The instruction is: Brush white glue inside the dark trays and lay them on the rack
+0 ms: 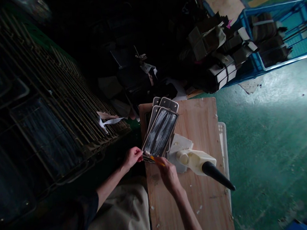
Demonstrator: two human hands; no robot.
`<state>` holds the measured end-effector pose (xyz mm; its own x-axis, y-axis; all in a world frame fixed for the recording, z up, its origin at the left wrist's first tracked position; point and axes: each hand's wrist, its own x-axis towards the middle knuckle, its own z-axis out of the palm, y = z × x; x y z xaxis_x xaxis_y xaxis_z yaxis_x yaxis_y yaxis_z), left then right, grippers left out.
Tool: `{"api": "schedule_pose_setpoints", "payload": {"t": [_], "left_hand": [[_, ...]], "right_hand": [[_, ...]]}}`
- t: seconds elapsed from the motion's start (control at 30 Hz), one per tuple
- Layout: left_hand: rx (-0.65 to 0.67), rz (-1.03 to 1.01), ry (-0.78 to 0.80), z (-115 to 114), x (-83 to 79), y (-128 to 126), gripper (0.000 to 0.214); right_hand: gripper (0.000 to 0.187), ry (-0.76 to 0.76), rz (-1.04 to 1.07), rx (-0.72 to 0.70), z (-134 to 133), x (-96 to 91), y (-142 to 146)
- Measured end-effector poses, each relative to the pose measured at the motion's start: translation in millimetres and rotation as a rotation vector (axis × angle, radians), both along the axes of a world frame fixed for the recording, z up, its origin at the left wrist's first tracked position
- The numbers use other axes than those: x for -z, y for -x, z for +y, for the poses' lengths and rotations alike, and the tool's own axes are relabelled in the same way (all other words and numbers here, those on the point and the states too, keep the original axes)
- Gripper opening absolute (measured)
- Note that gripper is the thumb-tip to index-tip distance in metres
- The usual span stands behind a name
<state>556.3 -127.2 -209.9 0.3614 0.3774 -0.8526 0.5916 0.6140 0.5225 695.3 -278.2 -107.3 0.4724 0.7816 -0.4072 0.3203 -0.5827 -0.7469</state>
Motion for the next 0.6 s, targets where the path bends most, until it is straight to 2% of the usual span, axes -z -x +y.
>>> {"api": "schedule_pose_setpoints", "payload": {"t": [0.13, 0.23, 0.33, 0.47, 0.6], "left_hand": [[0.053, 0.008, -0.033, 2.6, -3.5, -1.2, 0.019], [0.104, 0.033, -0.059, 4.6, -6.8, -2.8, 0.017], [0.102, 0.046, -0.055, 4.6, -8.9, -4.4, 0.015], [0.084, 0.081, -0.03, 2.7, -8.6, -5.5, 0.015], [0.049, 0.037, 0.008, 1.9, -9.4, -4.5, 0.016]], "right_hand": [[0.025, -0.025, -0.178, 0.164, 16.2, 15.4, -50.5], [0.029, -0.081, -0.369, 0.19, 42.5, 25.1, -84.1], [0.031, -0.054, -0.531, 0.162, 69.3, 29.5, -102.4], [0.031, 0.017, -0.556, 0.019, 79.5, 29.3, -96.7], [0.031, 0.056, -0.413, -0.211, 47.7, 15.2, -53.8]]}}
